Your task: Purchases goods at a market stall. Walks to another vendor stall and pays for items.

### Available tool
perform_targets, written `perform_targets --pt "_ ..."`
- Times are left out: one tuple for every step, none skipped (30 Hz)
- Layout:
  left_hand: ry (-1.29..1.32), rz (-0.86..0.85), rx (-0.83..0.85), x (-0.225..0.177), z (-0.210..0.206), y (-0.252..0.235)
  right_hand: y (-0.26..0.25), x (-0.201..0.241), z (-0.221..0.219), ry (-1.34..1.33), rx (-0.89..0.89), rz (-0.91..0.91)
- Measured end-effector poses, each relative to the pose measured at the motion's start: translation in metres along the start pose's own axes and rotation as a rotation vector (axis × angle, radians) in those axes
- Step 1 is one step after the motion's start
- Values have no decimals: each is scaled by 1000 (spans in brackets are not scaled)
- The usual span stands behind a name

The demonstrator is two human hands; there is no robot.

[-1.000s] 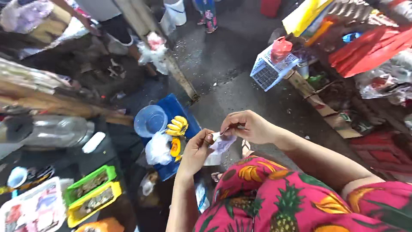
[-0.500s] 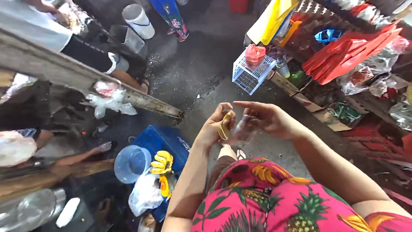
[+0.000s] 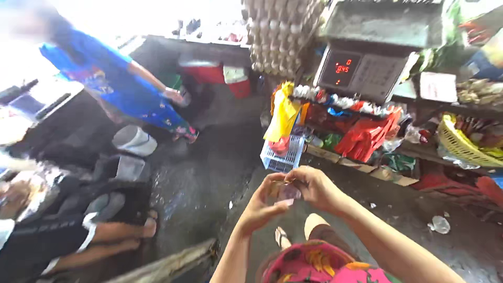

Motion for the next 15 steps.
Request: perform_targets --pt "-143 -49 -4 -9 -1 -19 -9 -2 11 48 -26 44" --pt "-290 -99 -42 -14 -3 -38 -18 -4 24 95 -57 87" --pt "-401 -144 -76 -17 -4 -57 -28 -5 38 148 -75 118" --pt "-461 -177 -81 -19 -4 -76 -37 -7 54 212 -69 133" --pt "-511 -189 -66 -21 -5 -95 -47 -8 71 273 -37 137" --pt "-565 -186 -40 -23 -6 -114 -58 -9 89 318 36 130" --pt "-620 -182 -13 -24 -8 -133 -70 -11 106 340 152 107" --pt "-675 -188 8 -24 -10 -152 -83 -16 122 353 272 93" --pt "-720 -204 20 -23 -13 -172 -96 -24 139 353 354 112" --pt "-744 -241 16 -22 -15 -192 -109 -35 156 337 379 175" --pt "-748 -271 5 -21 -16 -214 -124 -44 177 306 374 239" --pt "-747 -277 -1 -23 -17 -236 -142 -51 201 272 350 274" --pt "-744 -269 -12 -26 -19 -258 -161 -55 227 236 330 258" --pt "-737 -245 -41 -29 -19 -279 -180 -59 253 214 304 231" --pt "-745 -211 -93 -33 -18 -300 -202 -63 281 216 272 205"
Point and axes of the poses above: each hand's wrist, its own y-axis away from the middle knuckle, its own z-axis out of the back of the hand, x = y × z, the point moved 3 cm from there along -y, towards the middle knuckle, and after that the axes turned 2 degrees about -x, right-handed, at the moved point
